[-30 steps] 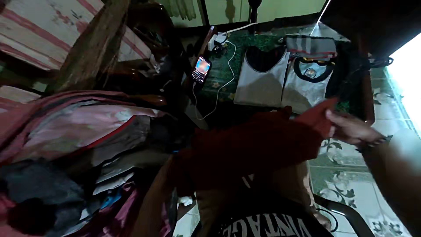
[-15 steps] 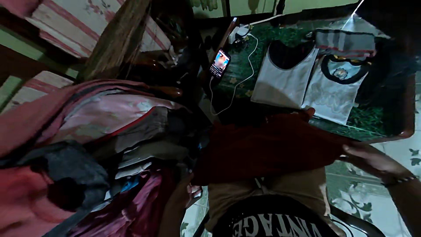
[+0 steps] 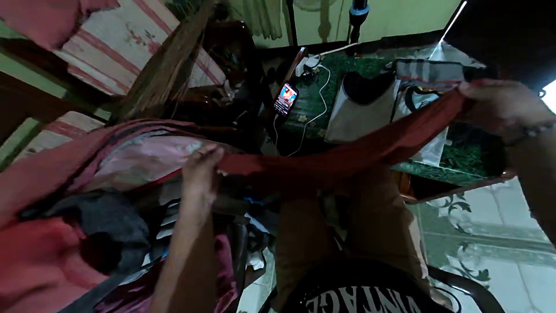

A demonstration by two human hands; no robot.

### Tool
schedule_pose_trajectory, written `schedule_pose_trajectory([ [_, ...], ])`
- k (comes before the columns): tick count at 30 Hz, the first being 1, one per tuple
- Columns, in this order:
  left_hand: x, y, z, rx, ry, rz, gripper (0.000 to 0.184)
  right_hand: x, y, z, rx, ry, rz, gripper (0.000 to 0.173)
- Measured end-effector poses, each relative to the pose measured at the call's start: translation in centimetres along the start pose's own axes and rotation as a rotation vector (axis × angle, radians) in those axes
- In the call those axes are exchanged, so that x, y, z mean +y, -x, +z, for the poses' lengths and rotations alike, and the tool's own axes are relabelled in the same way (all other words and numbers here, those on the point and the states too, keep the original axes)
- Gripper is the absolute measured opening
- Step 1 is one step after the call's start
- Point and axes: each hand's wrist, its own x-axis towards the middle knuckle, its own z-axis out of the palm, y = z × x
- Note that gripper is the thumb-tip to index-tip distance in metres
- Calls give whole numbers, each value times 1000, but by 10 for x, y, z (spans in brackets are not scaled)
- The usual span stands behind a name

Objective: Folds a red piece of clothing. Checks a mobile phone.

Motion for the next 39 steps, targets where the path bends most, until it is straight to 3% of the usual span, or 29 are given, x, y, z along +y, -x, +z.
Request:
schedule_pose_trajectory([
  [3, 28, -28, -14, 37, 113, -77, 38, -6, -18, -17, 32, -35, -37, 28],
  [7, 34, 11, -36, -13, 15, -143, 37, 10, 9, -54, -71, 13, 10, 26],
  [13, -11, 117, -39, -123, -531, -183, 48, 106, 123, -83, -78, 227, 247, 31],
  [15, -37, 140, -40, -197, -573, -175, 49, 139, 147, -90, -80, 238, 299, 33],
  [19, -74, 165, -38, -190, -674, -276, 45, 167, 173, -86, -31, 119, 358, 30],
  [26, -97, 173, -51, -169, -780, -304, 47, 193, 168, -100, -53, -43, 292, 23],
  [33, -91, 168, -62, -133, -792, -329, 55, 185, 173, -107, -80, -121, 222, 11],
  [36, -86, 163, -68, -165, -860, -355, 55, 177, 174, -107, -129, 2, 277, 12],
  [39, -82, 160, -57, -353, -1035, -388, 56, 168, 168, -96, -299, 330, 407, 24],
])
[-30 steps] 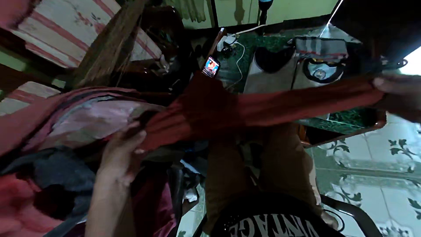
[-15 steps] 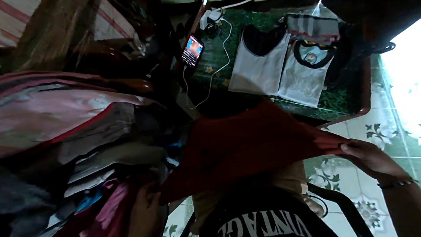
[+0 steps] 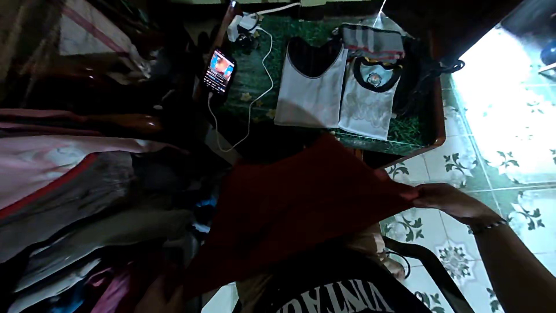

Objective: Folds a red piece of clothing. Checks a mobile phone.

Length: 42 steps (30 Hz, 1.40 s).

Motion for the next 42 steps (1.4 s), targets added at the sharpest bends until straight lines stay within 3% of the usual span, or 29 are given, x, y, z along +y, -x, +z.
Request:
schedule_pose_trajectory([
  [2, 9, -3, 11, 4, -37, 94, 62, -6, -12, 10, -29, 117, 35, 39],
  [4, 14, -9, 25, 35, -16, 299, 66, -13, -28, 23, 10, 108, -13, 48],
  [7, 28, -27, 58, 110, 84, 600, 76, -32, -47, 48, 59, 42, -182, 47],
  [10, 49, -34, 83, 157, 77, 724, 92, -52, -64, 66, -19, 170, -310, 41],
  [12, 55, -39, 93, 225, 43, 738, 92, -61, -73, 73, -58, 301, -351, 38],
  [16, 59, -45, 94, 276, 30, 659, 71, -64, -83, 72, -106, 353, -348, 35],
  [19, 59, -51, 83, 216, 121, 634, 50, -70, -82, 65, -109, 410, -371, 15],
  [21, 58, -58, 73, 168, 211, 673, 37, -67, -82, 56, -101, 331, -458, 11],
  [25, 67, -61, 41, 55, 325, 582, 35, -65, -82, 49, -77, 214, -420, 15],
  [27, 72, -68, 27, -15, 329, 534, 32, -75, -85, 54, -26, 385, -341, 13],
  [29, 74, -79, 19, -120, 348, 498, 33, -89, -89, 62, 21, 564, -305, 24],
  [32, 74, -96, 15, -272, 453, 523, 31, -124, -85, 86, 71, 623, -489, 37],
  [36, 73, -105, 15, -400, 549, 560, 30, -170, -78, 152, -167, 550, -776, 32],
  [42, 70, -102, 10, -393, 561, 797, 17, -207, -76, 276, -682, 533, -831, 44],
])
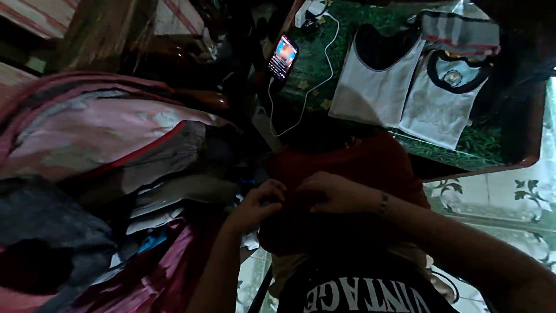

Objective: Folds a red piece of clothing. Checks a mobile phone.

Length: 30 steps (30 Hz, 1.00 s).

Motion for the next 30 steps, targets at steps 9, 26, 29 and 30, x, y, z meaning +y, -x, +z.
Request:
schedule_pose_trajectory([
  [9, 25, -9, -10, -6, -419, 105, 17, 5, -31, 9, -179, 26, 56, 33],
  [26, 29, -1, 10, -101, -633, -146, 24, 16, -12, 6, -174, 26, 30, 28],
  [29, 44, -9, 4, -107, -643, -195, 26, 15, -9, 3, -176, 21, 84, 30],
  [30, 47, -12, 3, -94, -614, -190, 23, 15, -8, 2, -165, 20, 94, 30],
])
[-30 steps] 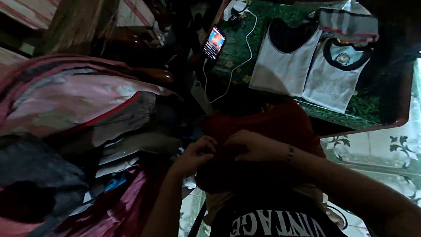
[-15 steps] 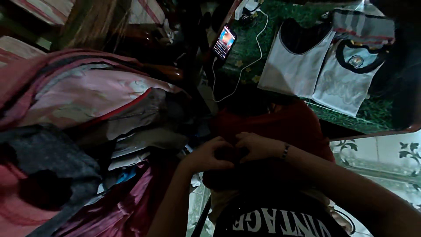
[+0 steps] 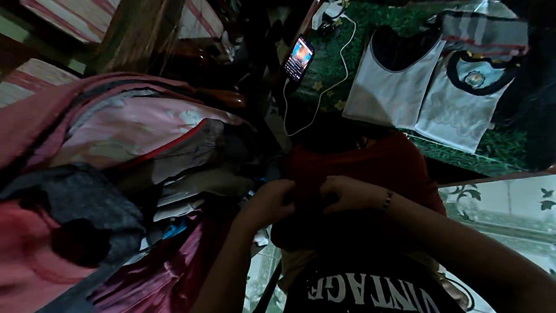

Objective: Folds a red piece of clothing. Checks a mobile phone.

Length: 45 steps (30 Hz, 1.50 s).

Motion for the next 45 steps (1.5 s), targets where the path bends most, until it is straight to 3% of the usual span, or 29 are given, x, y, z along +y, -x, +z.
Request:
schedule_pose_trajectory([
  [5, -3, -23, -7, 95, 136, 21, 15, 3, 4, -2, 98, -61, 85, 27],
  [9, -15, -34, -15, 48, 232, 30, 24, 7, 8, 1, 137, -125, 112, 28],
  [13, -20, -43, -14, 40, 137, 29, 17, 8, 6, 3, 168, -178, 181, 26],
  [15, -25, -49, -5, 153, 69, 43, 16, 8, 4, 4, 182, -192, 230, 28],
  [17, -30, -49, 9, 334, 37, -3, 27, 8, 2, 5, 195, -182, 291, 30],
  [21, -35, -18, 58, 627, 318, -233, 43, 5, -8, 6, 283, -78, 333, 46],
  [27, -43, 35, 119, 499, 482, -395, 62, -15, -60, 14, 396, 180, 160, 58],
  [32, -55, 45, 143, 404, 531, -413, 75, -23, -98, 20, 355, 369, 93, 37],
  [35, -49, 46, 146, 260, 711, -476, 75, -24, -103, 12, 374, 299, 125, 28],
  [38, -39, 51, 143, 136, 869, -534, 70, -25, -99, -2, 402, 125, 231, 31],
  [45, -41, 52, 140, 101, 925, -554, 69, -19, -93, 9, 478, 64, 275, 31],
])
